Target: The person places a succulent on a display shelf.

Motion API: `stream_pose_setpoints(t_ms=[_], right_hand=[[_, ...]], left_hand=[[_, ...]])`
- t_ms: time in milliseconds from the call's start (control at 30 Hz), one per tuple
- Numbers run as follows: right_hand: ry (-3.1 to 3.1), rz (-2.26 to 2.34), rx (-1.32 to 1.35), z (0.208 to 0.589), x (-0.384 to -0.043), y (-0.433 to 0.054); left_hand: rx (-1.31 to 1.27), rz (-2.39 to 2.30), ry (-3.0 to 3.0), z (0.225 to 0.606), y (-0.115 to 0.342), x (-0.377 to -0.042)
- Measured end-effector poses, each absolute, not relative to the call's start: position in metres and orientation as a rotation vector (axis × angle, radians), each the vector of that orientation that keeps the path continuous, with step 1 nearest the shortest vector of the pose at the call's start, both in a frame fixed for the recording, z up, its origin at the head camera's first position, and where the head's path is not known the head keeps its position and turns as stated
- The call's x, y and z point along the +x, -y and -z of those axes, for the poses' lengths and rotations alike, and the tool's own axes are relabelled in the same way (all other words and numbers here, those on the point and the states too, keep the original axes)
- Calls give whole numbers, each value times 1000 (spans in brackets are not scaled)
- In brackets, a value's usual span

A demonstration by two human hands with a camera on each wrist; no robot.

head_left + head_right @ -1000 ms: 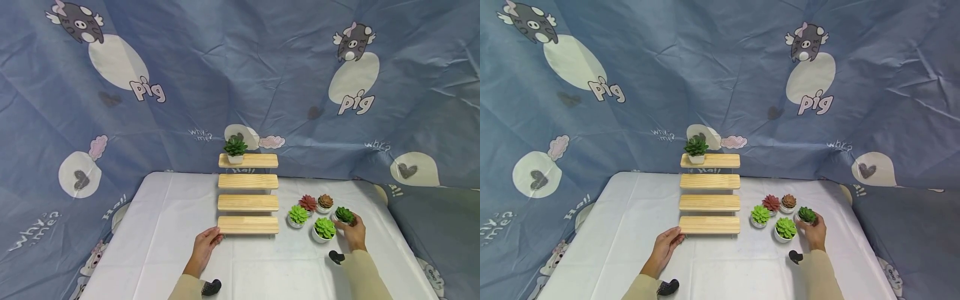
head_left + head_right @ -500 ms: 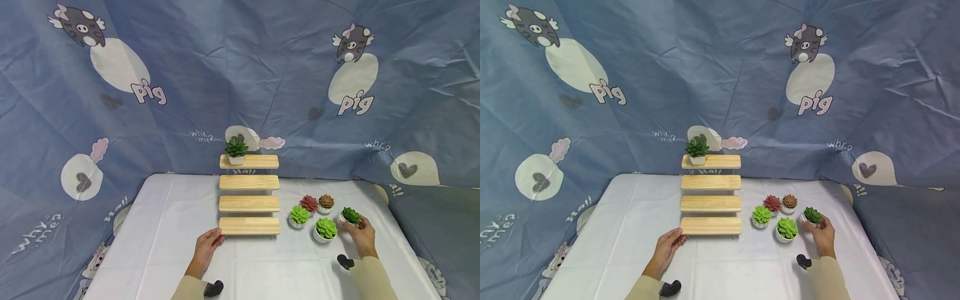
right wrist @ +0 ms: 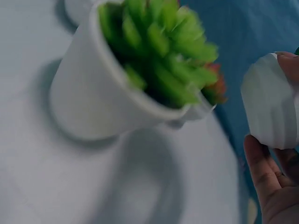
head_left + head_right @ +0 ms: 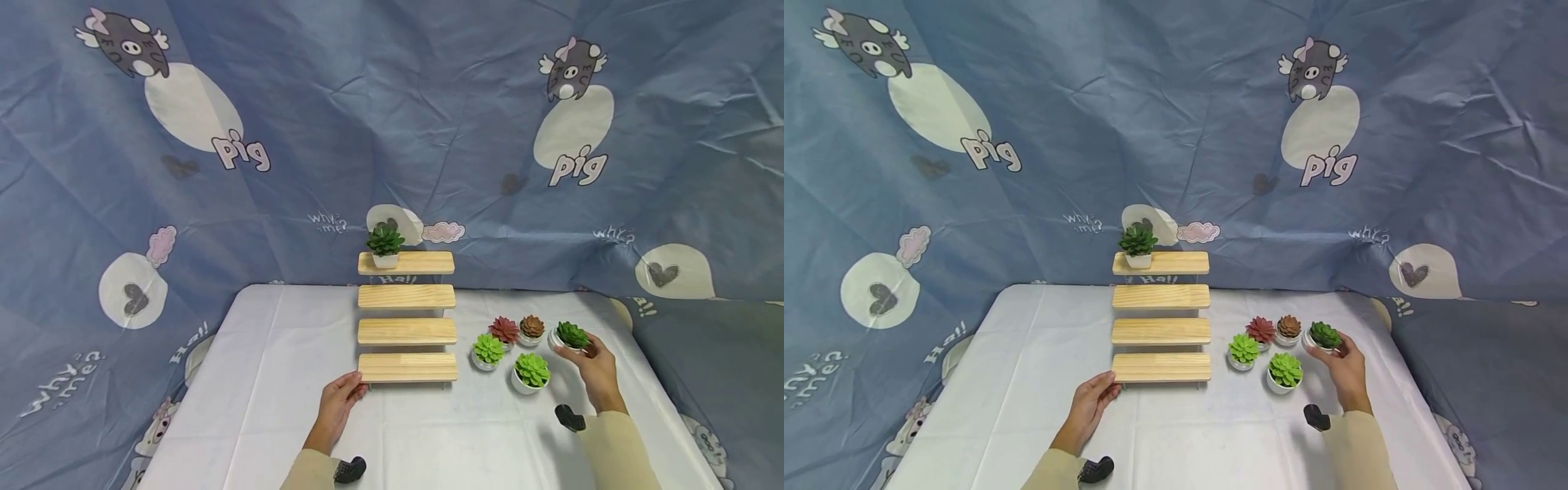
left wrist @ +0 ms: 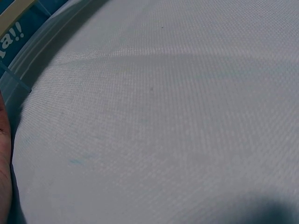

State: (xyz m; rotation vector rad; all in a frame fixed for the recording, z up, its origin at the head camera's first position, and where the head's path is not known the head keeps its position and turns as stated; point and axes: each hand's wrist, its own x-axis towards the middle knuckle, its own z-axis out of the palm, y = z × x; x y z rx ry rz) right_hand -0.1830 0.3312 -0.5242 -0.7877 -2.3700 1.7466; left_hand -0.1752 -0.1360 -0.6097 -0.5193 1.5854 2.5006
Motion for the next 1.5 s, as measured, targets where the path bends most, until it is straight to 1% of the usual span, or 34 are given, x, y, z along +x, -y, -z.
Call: stream_pose_setpoints(t_ms=[333,700,1000,1267,1500], right_hand=[[2438,-1734,-620,491,-193,-322],[2404,-1791,-368,468,-216,-288],[2386,-1837,-331,448,-234,-253],[2279,-1838,-321,441,-254,-217],[2271,-1826,-225,431,-274,-191]], left_hand=[[-482,-2485,-1585,604,135,-173],[-475,-2504,-1588,608,138,-173],[-490,-2494,-1588,608,137,-174],[-524,-2469,-1609,608,136,-175],[-511,-2481,-1598,610,136,-175]])
